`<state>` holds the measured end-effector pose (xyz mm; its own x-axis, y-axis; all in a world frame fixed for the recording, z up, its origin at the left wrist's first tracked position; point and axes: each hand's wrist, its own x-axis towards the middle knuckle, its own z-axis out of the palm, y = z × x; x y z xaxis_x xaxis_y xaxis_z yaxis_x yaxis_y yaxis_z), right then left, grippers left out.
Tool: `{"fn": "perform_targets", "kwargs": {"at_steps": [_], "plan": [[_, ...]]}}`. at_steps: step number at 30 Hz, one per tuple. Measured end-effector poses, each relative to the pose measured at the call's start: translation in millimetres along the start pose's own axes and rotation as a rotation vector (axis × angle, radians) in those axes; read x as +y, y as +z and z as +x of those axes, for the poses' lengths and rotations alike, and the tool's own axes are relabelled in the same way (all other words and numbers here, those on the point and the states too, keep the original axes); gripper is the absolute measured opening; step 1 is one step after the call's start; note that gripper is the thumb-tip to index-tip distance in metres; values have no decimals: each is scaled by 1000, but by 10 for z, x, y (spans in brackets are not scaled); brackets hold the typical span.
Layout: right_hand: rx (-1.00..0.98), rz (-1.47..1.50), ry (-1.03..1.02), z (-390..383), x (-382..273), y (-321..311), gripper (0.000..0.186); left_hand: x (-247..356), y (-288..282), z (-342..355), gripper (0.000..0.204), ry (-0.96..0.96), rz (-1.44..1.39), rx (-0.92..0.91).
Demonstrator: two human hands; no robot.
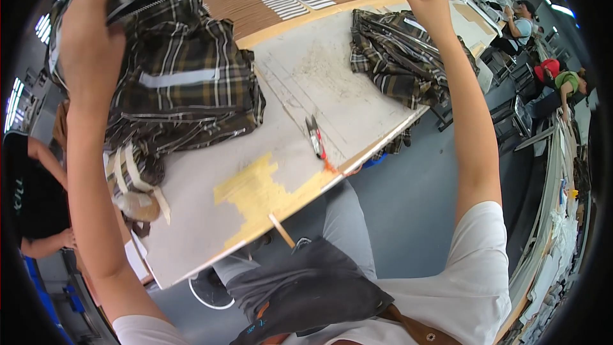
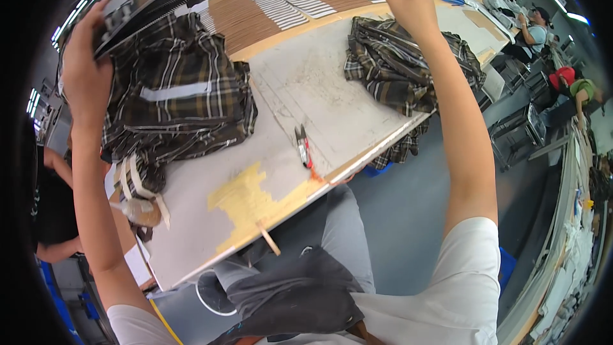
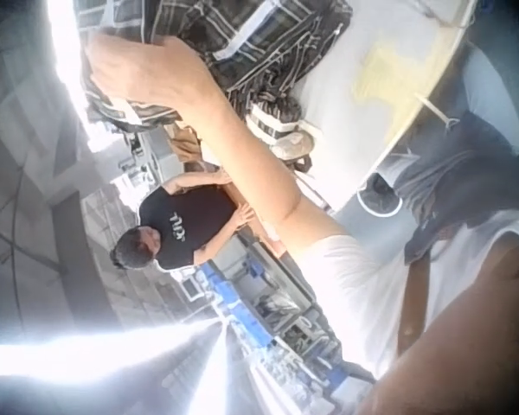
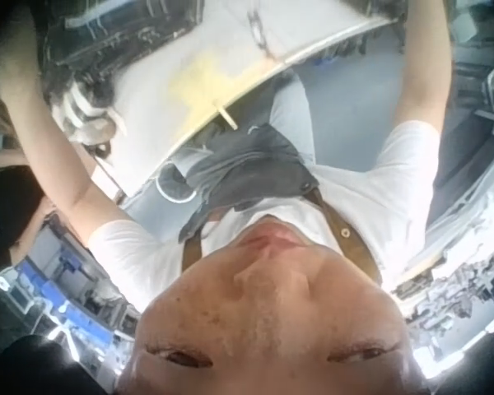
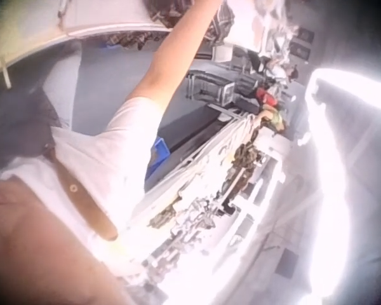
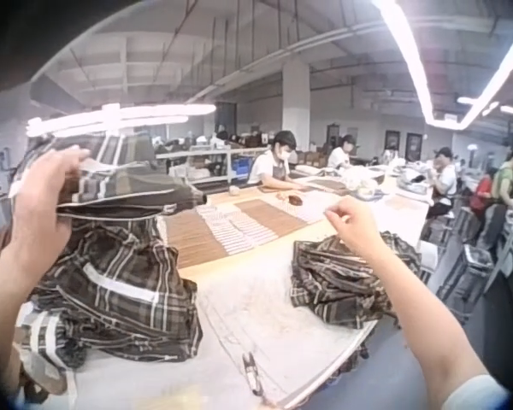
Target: Applying finishing strips to the seams of a plaid fabric and leather item.
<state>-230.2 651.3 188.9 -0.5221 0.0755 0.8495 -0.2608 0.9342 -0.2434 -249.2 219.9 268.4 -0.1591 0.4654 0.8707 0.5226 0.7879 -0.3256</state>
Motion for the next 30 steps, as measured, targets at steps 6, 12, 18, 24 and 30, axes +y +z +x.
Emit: {"fn": "perform_targets", "kwargs": {"at_steps": [6,12,18,24,30], "plan": [[-389,-560,172,-901,1558,523,26,-222,1380,-682,74,-76,254,-896],[-591,-704,138,-663,1776,714,26,-273,1681,-1080,75,-284,-223,-1281],[-354,-553,275,-124,2031,-132,23,-201,1470,-1155,61,-179,-277,-903],[-268,-505,213,-159,1499,-42,22,252,1185,-1134,38,-15,-496,-604],[-292,-306,167,-484,553,185,21,1415,1105,-790,39,23,-770,-490]]}}
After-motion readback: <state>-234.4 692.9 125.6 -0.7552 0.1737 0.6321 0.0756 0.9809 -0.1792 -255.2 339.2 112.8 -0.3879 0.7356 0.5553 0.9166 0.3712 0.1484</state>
